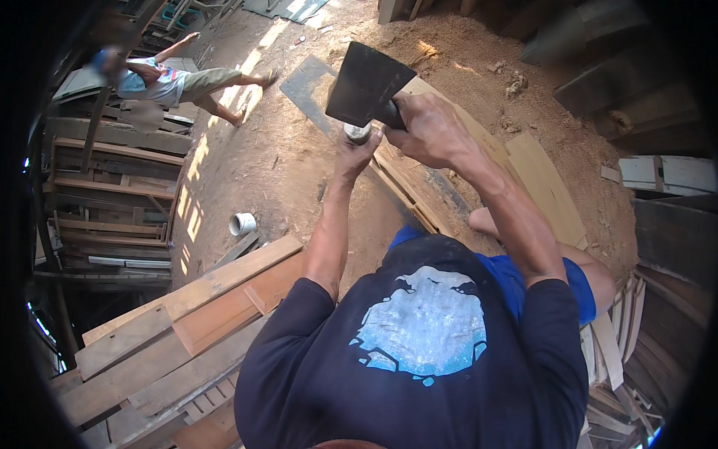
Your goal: The person uses a hand plane to smooth a long wooden plank on a workbench. They then use a chisel and mallet to carve and shape the wood, repeatedly striking the chisel to remove material.
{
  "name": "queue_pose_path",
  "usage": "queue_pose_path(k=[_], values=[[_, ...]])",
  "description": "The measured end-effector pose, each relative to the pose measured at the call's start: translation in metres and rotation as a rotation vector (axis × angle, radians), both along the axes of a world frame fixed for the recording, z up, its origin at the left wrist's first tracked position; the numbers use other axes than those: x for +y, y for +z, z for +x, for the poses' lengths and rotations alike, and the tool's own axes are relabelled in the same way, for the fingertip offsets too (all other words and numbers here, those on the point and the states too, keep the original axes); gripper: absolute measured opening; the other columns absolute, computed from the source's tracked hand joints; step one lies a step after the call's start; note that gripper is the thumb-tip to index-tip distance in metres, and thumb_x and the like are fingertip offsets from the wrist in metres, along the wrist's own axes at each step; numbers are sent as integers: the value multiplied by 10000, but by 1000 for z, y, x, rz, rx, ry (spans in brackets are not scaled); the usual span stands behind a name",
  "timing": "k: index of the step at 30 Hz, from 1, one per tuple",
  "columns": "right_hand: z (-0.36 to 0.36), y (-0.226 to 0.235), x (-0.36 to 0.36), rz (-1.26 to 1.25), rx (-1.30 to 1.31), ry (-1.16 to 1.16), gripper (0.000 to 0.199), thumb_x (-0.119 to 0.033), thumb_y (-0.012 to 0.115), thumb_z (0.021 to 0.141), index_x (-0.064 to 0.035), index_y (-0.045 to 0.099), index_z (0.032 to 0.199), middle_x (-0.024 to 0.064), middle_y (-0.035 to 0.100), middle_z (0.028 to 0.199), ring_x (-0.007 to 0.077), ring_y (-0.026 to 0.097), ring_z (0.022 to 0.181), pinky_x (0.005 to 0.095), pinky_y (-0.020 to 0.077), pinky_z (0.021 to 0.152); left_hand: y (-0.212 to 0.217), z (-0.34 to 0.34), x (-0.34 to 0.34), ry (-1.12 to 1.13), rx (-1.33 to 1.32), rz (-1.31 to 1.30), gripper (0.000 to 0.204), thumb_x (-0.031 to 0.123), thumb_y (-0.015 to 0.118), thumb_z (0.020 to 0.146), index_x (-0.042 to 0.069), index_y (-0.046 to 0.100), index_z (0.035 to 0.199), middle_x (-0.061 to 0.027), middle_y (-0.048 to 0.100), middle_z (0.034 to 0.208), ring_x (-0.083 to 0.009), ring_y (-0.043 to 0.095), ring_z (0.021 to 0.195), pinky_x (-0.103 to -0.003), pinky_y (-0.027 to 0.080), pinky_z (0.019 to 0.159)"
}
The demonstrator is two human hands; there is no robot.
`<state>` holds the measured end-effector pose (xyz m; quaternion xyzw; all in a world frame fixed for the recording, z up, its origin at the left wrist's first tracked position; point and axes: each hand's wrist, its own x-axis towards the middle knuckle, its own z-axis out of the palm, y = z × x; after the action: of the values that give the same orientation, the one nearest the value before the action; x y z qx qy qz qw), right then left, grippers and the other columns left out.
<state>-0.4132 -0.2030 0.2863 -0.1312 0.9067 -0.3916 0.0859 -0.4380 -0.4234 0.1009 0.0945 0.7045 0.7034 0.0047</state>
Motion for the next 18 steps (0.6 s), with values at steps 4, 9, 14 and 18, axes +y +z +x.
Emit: queue_pose_path(k=[4, 9, 14, 18], values=[[10, 13, 6, -199, -71, -49, 289, -170, 708, 819, 18, 668, 1035, 221, 683, 812, 355, 669, 759, 430, 513, 730, 3, -21, -7, 89, -67, 17, 222, 19, 737, 865, 7, 676, 1078, 28, 692, 890, -53, 631, 769, -229, 512, 674], [20, 18, 14, -342, 13, -66, 230, -90, 727, 849, 25, 670, 1040, 73, 648, 755, 125, 566, 681, 345, 486, 641, 9, -21, 4, 155, -9, -22, 97, 34, 727, 874, 28, 691, 963, 58, 637, 746, -33, 572, 655, -216, 451, 585], [21, 26, 20, -423, 82, -124, 209, -107, 736, 863, 9, 682, 1028, 74, 667, 769, 138, 598, 681, 332, 502, 639, -2, -17, -2, 148, -21, -97, 104, 22, 730, 862, 25, 654, 933, 56, 615, 729, -43, 566, 655, -230, 467, 598], [13, 38, 10, -544, 390, -124, 208, -142, 742, 837, 23, 670, 941, 125, 652, 705, 237, 633, 619, 379, 508, 602, -8, -8, 4, 149, 58, -135, 158, 33, 749, 844, 8, 636, 952, 30, 638, 792, -59, 601, 723, -240, 508, 666]])
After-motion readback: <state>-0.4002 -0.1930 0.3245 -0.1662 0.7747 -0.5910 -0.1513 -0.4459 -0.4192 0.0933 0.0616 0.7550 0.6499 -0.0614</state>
